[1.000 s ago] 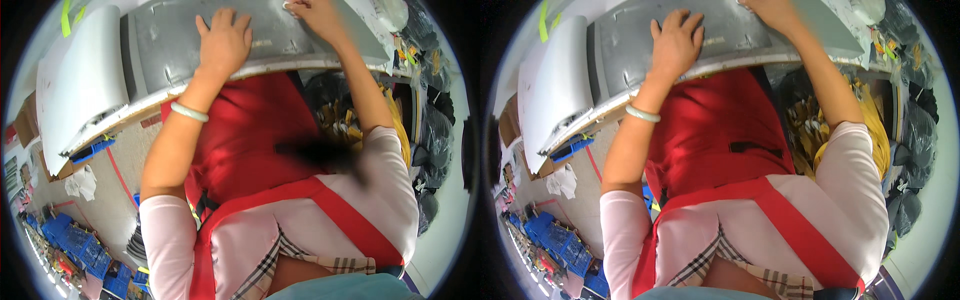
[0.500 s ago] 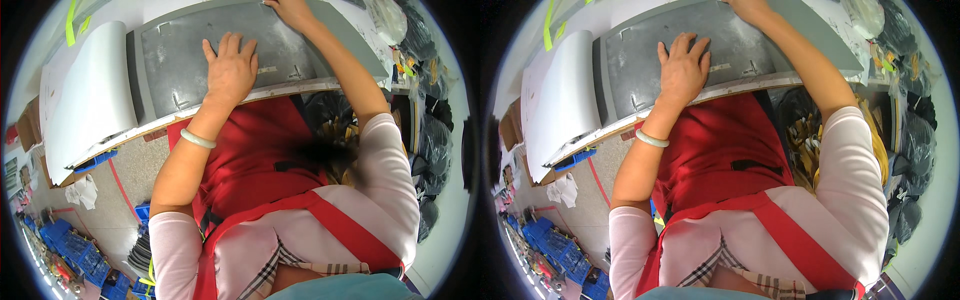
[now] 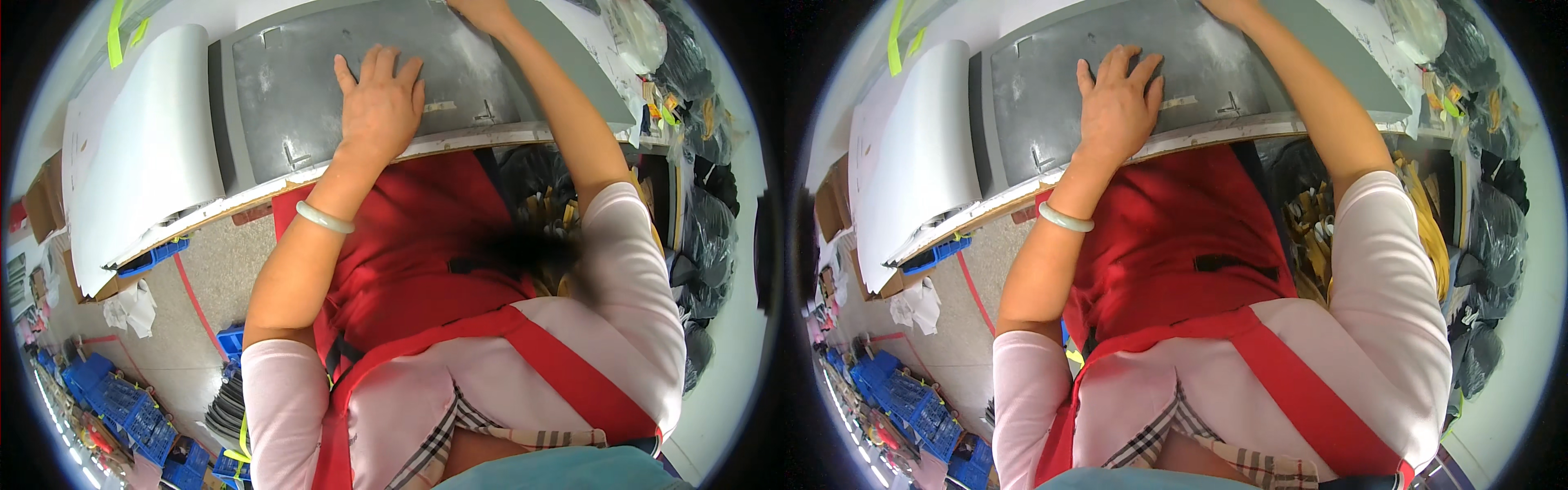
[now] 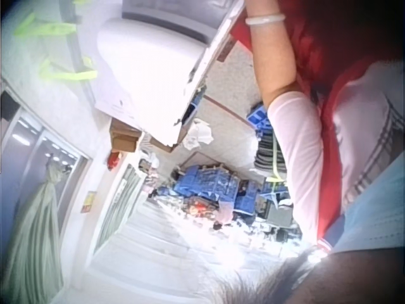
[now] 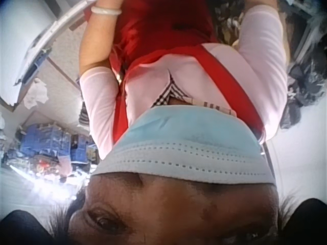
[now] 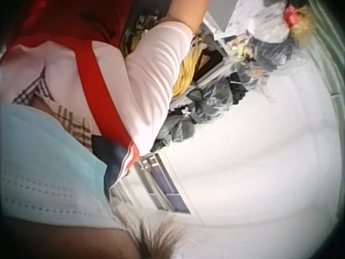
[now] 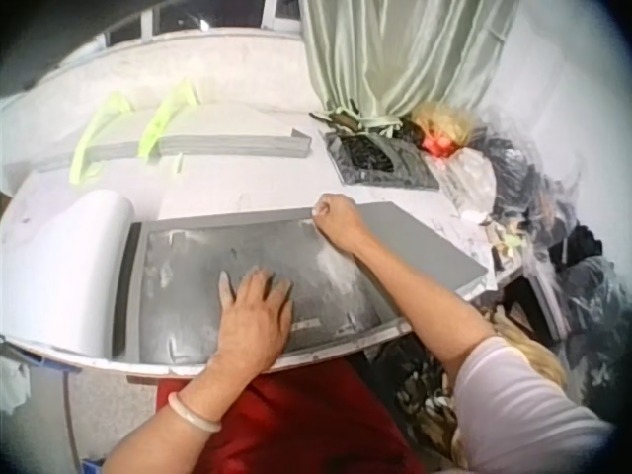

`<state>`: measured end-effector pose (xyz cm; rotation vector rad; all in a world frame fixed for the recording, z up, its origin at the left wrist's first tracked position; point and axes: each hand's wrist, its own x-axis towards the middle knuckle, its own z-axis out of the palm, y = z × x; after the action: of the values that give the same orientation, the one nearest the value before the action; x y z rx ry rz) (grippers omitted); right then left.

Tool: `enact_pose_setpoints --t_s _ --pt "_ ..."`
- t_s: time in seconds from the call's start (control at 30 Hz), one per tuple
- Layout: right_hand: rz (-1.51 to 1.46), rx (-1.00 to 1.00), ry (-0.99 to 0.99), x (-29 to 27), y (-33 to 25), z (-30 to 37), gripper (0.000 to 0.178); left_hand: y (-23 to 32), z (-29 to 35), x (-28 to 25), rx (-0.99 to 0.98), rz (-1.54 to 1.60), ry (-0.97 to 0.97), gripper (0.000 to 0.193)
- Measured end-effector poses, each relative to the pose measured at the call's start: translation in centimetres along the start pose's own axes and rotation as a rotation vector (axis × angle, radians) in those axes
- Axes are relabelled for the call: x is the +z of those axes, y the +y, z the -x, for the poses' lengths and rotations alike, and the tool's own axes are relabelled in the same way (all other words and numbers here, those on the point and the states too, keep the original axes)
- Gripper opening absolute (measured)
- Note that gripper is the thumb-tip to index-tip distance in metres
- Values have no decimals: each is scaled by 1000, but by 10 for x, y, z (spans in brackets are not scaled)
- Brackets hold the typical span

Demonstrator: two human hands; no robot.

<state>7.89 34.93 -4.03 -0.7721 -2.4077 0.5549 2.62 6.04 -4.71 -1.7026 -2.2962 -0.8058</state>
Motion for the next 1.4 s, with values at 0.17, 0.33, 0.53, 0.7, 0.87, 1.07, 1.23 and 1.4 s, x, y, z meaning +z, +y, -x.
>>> enact_pose_setpoints --t_s 0.17,0.33,0.53,0.7,0.87,1.07,1.23,1.4 --pt "-6 63 -126 1 12 -10 11 2 -1 2 -4 18 10 33" --pt "-60 314 -356 -14 -18 -19 7 -2 2 4 -19 -10 -1 34" --pt "-372 179 -235 -1 -49 -20 8 0 2 6 5 -65 5 35" --pt "-431 -57 -375 66 -134 -11 8 -2 4 5 11 -82 20 37" --pt "-139 -416 -339 103 -192 -21 13 -1 2 9 21 -33 63 38" --pt "22 -493 -387 125 -205 -30 13 -3 3 11 22 -59 31 40" --pt "159 -625 -325 134 -200 -36 13 -2 3 8 31 -44 10 41" --pt "-162 -283 -385 134 -195 -42 11 -3 2 9 8 -39 19 40"
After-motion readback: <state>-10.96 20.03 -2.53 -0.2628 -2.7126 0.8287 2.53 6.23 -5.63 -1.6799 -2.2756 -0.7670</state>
